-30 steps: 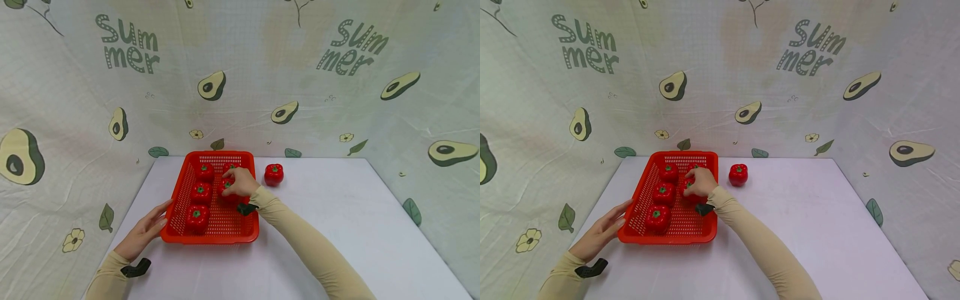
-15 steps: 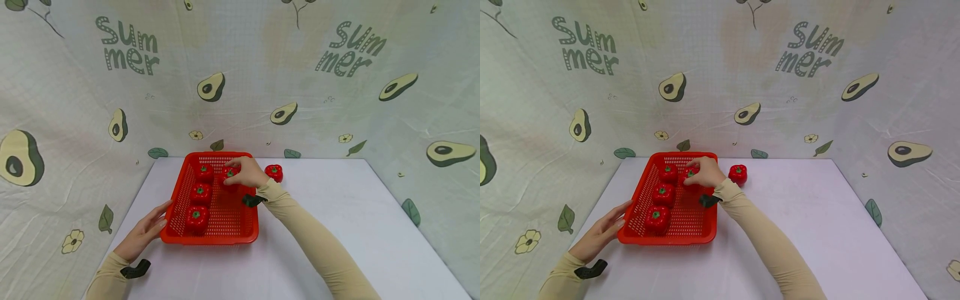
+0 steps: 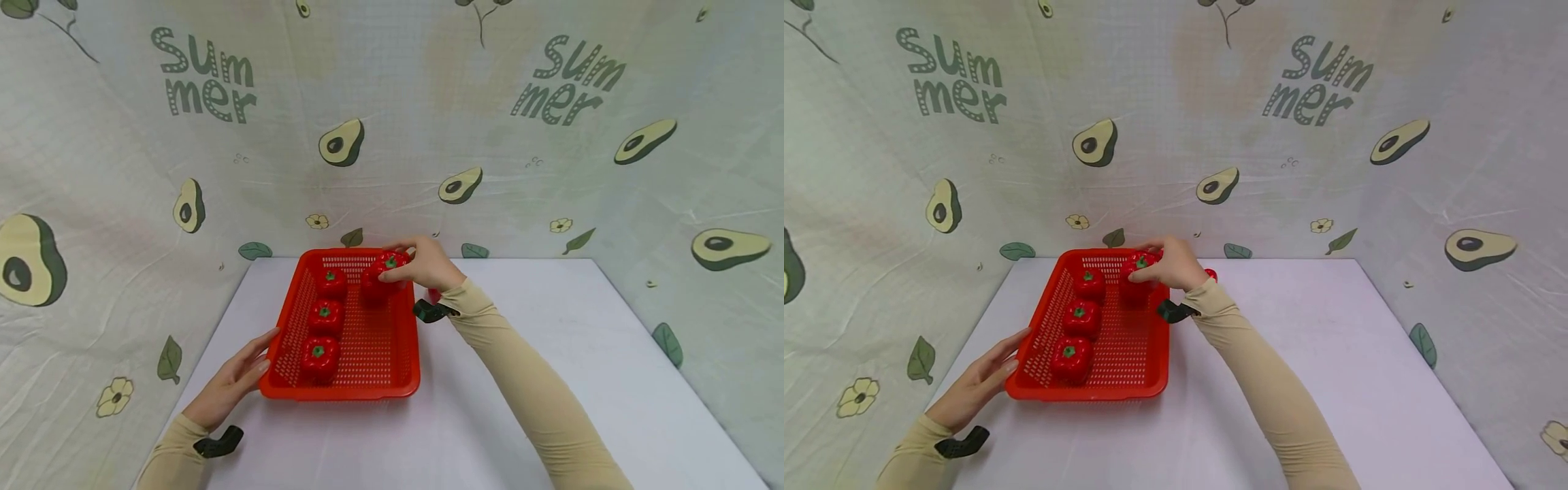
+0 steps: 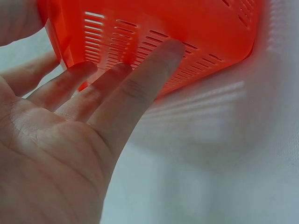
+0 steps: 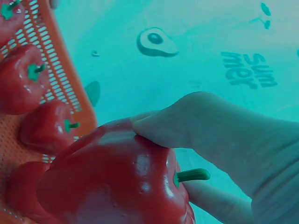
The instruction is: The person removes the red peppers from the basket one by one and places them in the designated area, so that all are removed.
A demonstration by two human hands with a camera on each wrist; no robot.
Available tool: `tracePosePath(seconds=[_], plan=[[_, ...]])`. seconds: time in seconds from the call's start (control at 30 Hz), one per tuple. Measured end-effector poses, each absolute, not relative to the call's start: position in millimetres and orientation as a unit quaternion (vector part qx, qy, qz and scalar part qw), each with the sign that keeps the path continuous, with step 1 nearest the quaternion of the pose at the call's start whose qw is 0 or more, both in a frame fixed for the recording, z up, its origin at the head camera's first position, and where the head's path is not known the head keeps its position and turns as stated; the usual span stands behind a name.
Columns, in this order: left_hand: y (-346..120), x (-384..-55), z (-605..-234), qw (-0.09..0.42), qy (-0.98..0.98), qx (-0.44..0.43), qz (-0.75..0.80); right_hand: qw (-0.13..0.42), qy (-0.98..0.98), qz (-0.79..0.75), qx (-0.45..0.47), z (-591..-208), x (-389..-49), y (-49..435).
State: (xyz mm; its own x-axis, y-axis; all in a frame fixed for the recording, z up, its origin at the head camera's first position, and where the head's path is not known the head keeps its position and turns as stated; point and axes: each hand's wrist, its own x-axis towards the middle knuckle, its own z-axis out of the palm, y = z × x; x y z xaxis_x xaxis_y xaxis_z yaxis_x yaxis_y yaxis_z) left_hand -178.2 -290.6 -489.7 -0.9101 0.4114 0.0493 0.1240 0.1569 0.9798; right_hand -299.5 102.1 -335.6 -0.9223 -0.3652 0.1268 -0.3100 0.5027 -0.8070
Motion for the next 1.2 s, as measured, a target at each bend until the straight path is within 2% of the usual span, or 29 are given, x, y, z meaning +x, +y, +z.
tracePosePath(seconds=[0.67, 0.93, 1.2], plan=[[-291.9, -174.8, -488.3, 0.115, 0.746, 0.182, 0.63, 0.007, 0.853, -0.506, -0.13, -312.1, -308.6, 157.5], [-292.0, -176.7, -489.1, 0.112, 0.748, 0.185, 0.627, -0.025, 0.86, -0.499, -0.104, -318.5, -314.5, 185.7], [-290.6, -177.6, -490.1, 0.111, 0.752, 0.176, 0.625, -0.019, 0.866, -0.495, -0.059, -329.7, -316.4, 211.6]])
